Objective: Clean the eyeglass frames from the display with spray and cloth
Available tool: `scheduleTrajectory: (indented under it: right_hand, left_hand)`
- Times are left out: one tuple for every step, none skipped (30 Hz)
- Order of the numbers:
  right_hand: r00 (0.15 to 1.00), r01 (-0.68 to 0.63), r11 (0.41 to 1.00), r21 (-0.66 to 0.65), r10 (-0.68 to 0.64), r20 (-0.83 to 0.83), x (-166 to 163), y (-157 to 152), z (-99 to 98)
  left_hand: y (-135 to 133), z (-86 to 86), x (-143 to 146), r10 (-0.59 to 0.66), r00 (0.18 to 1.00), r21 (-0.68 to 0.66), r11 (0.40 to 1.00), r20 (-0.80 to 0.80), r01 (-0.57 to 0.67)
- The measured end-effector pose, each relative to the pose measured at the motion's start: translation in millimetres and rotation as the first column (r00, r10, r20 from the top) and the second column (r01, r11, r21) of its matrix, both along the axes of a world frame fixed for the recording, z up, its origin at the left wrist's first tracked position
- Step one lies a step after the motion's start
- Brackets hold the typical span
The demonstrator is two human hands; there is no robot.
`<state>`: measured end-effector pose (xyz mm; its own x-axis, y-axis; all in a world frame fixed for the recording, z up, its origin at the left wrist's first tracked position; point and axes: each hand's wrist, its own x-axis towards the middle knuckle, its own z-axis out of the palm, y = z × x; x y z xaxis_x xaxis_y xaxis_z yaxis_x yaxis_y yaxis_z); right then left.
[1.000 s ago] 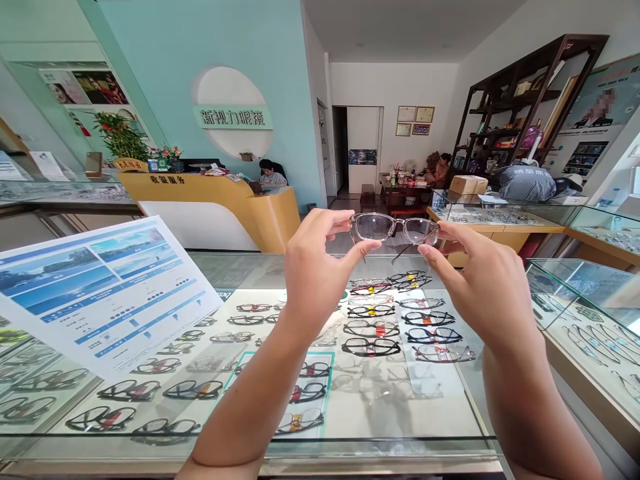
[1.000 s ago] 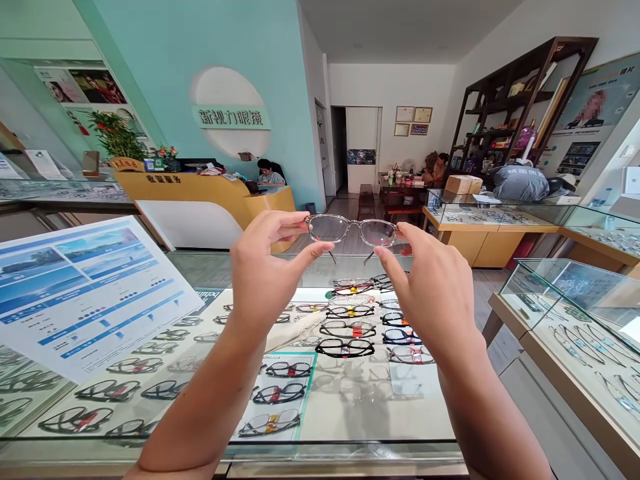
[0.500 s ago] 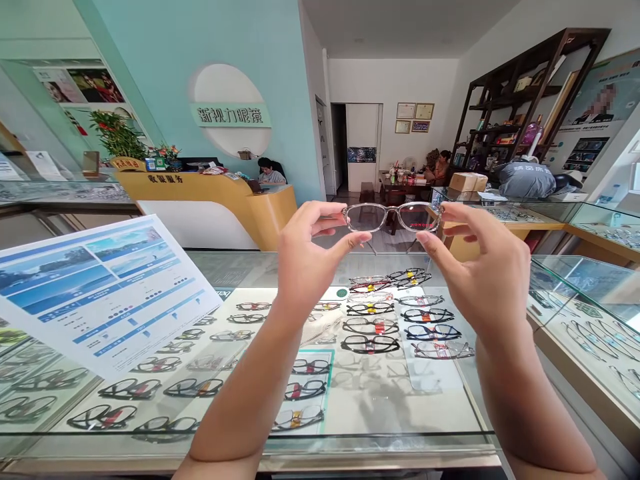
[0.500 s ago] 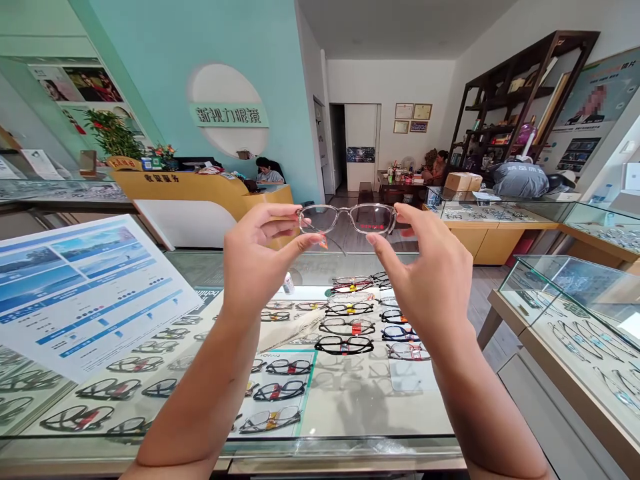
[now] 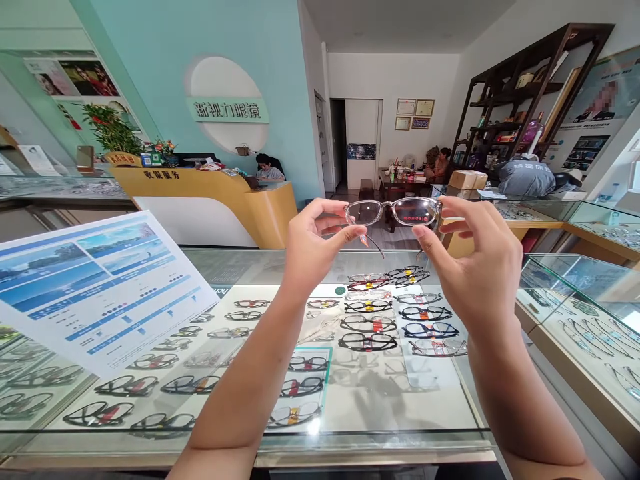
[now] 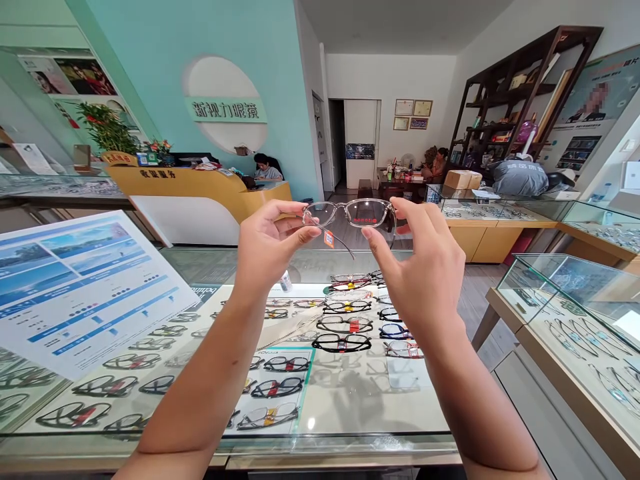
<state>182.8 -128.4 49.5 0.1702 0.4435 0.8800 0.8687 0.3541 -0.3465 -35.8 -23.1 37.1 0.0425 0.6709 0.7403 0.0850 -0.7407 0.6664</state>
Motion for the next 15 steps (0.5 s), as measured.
scheduleTrajectory:
  right_hand:
    - [1.000,-0.002,1.000,-0.015,0.002,0.004,1,1,-0.2]
    - [1.000,-0.005,0.999,-0.035,0.005,0.007,2,1,-0.4]
    - [1.000,-0.007,0.998,-0.056,0.008,0.008,3,2,-0.5]
    - [1.000,-0.012,0.997,-0.078,0.013,0.007,4,3,-0.6]
    - [1.000,-0.019,0.995,-0.100,0.020,0.003,5,4,-0.6]
    - [1.000,-0.031,0.992,-0.124,0.031,-0.004,6,5,-0.5]
    - [0.999,-0.047,0.988,-0.150,0.046,-0.011,7,6,-0.4]
    - [0.998,-0.066,0.982,-0.178,0.063,-0.017,9,6,-0.3]
    - [0.997,-0.083,0.975,-0.204,0.080,-0.023,10,7,-0.1]
    - [0.995,-0.097,0.969,-0.226,0.093,-0.027,10,7,0.0]
    - [0.994,-0.105,0.965,-0.242,0.100,-0.031,11,7,0.1]
    - [0.994,-0.108,0.961,-0.253,0.102,-0.033,11,7,0.2]
    - [0.994,-0.106,0.960,-0.260,0.101,-0.035,12,7,0.3]
    - [0.995,-0.104,0.959,-0.265,0.098,-0.036,12,6,0.3]
    - [0.995,-0.103,0.958,-0.268,0.096,-0.036,12,6,0.4]
  left_hand:
    - [-2,0.0,0,0.032,0.999,0.018,0.999,0.001,-0.032]
    - [-4,0.2,1,0.069,0.998,0.038,0.997,0.003,-0.070]
    - [-7,0.4,1,0.109,0.994,0.062,0.992,0.006,-0.109]
    - [-9,0.8,2,0.148,0.989,0.090,0.985,0.009,-0.148]
    - [-12,1.2,2,0.186,0.983,0.120,0.975,0.010,-0.185]
    - [-15,1.6,3,0.222,0.975,0.154,0.963,0.009,-0.221]
    - [-18,2.0,4,0.258,0.966,0.191,0.948,0.006,-0.254]
    - [-21,2.4,5,0.292,0.956,0.228,0.931,0.003,-0.285]
    - [-23,2.6,6,0.321,0.947,0.261,0.914,0.000,-0.310]
    - [-25,2.7,6,0.342,0.940,0.286,0.901,-0.004,-0.326]
    - [-27,2.8,7,0.355,0.935,0.303,0.892,-0.008,-0.336]
    - [-29,2.8,8,0.364,0.931,0.311,0.887,-0.013,-0.342]
    - [-31,2.9,9,0.370,0.929,0.312,0.885,-0.018,-0.346]
    - [-32,2.9,10,0.375,0.927,0.310,0.884,-0.023,-0.350]
    - [-33,3.1,10,0.381,0.924,0.308,0.883,-0.028,-0.355]
